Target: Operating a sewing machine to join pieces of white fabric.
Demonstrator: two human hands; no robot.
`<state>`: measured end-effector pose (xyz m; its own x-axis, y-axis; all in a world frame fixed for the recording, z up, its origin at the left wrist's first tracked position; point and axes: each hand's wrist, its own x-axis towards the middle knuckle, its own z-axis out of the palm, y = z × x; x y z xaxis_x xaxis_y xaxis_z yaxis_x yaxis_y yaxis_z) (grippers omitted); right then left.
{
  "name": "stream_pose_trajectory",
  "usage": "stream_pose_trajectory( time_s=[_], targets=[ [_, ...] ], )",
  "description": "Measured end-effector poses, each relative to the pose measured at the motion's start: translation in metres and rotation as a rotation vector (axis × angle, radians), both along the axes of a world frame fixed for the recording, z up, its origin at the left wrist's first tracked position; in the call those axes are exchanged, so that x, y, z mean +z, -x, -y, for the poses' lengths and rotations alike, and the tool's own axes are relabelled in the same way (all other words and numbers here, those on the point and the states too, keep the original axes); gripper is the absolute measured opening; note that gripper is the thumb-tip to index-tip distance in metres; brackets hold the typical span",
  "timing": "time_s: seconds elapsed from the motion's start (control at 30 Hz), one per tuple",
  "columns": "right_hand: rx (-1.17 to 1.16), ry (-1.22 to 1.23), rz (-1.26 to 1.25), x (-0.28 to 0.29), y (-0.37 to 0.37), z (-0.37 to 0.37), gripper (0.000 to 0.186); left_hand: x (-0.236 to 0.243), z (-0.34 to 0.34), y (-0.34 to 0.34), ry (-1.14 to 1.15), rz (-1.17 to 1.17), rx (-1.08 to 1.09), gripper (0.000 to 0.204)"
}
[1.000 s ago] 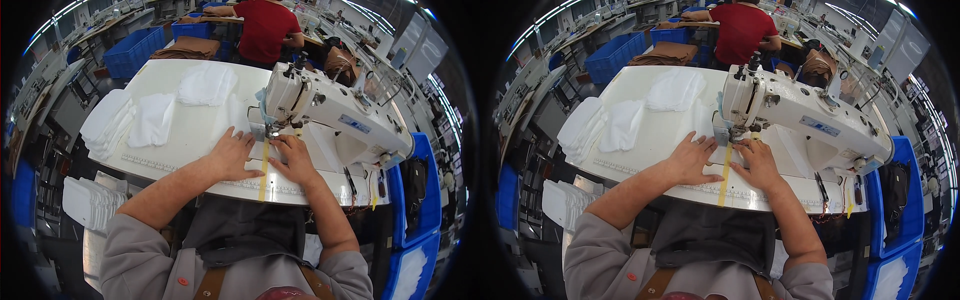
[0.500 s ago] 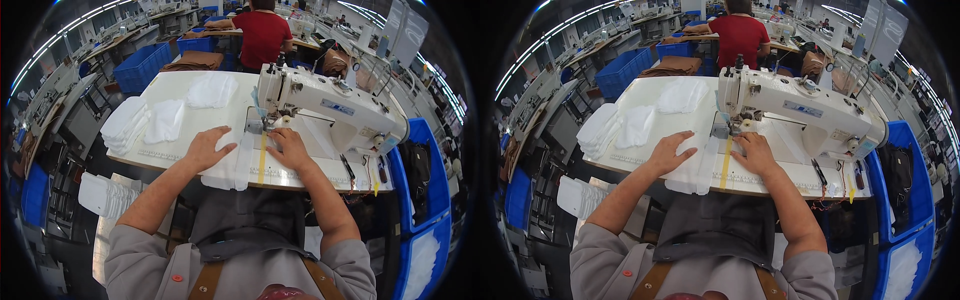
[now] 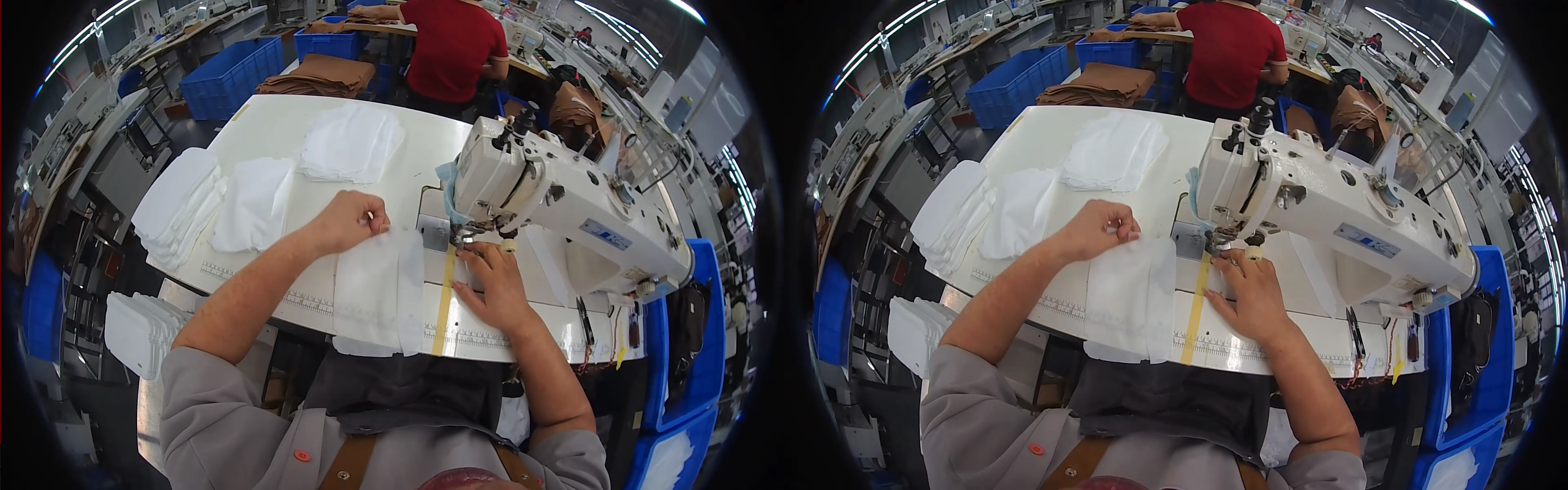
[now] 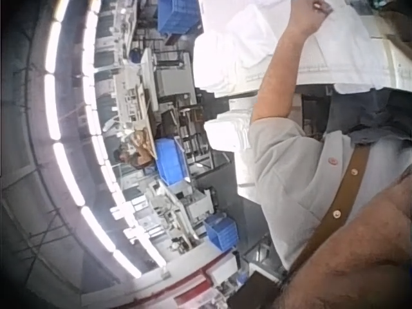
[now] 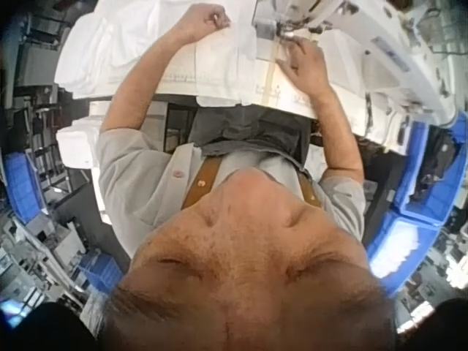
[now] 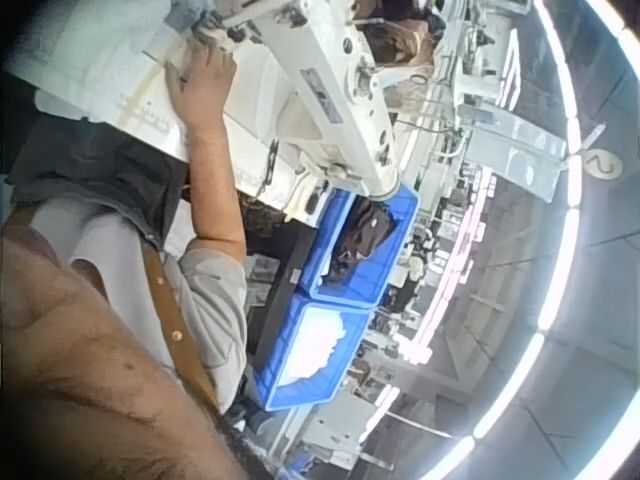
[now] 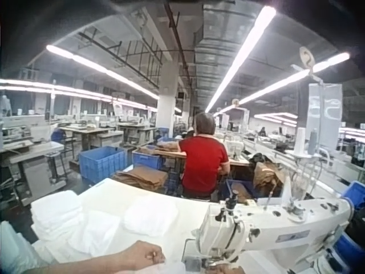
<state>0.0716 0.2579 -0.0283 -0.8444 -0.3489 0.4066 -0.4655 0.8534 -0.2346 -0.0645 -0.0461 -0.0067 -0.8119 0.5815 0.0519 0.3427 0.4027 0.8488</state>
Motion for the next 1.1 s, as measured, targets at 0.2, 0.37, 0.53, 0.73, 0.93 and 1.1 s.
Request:
stream_pose_trajectory(
  time_s=[0.2,0.37,0.53,0.73,0.93,1.1],
  targets=[
    [0.008,0.010,0.059,0.003,0.006,-0.001,0.053,0.074,0.025,0.119,-0.134,-0.314,0.046,0.009],
    [0.035,0.032,0.095,0.006,0.007,-0.001,0.055,0.114,0.023,0.211,0.223,-0.610,0.296,0.005],
    [0.030,0.010,0.141,0.007,0.007,-0.005,0.055,0.045,-0.014,0.241,0.306,-0.919,0.518,0.038],
    [-0.013,0.023,0.163,0.006,0.003,-0.005,0.054,-0.025,-0.058,0.175,0.808,-0.460,0.455,0.090],
    [-0.007,0.043,0.122,0.006,0.004,-0.004,0.052,-0.018,-0.061,0.170,0.602,-0.545,0.434,0.091],
    [0.043,0.058,0.069,0.003,0.008,0.001,0.049,0.090,-0.076,0.108,-0.783,-0.784,0.467,0.062]
  ],
)
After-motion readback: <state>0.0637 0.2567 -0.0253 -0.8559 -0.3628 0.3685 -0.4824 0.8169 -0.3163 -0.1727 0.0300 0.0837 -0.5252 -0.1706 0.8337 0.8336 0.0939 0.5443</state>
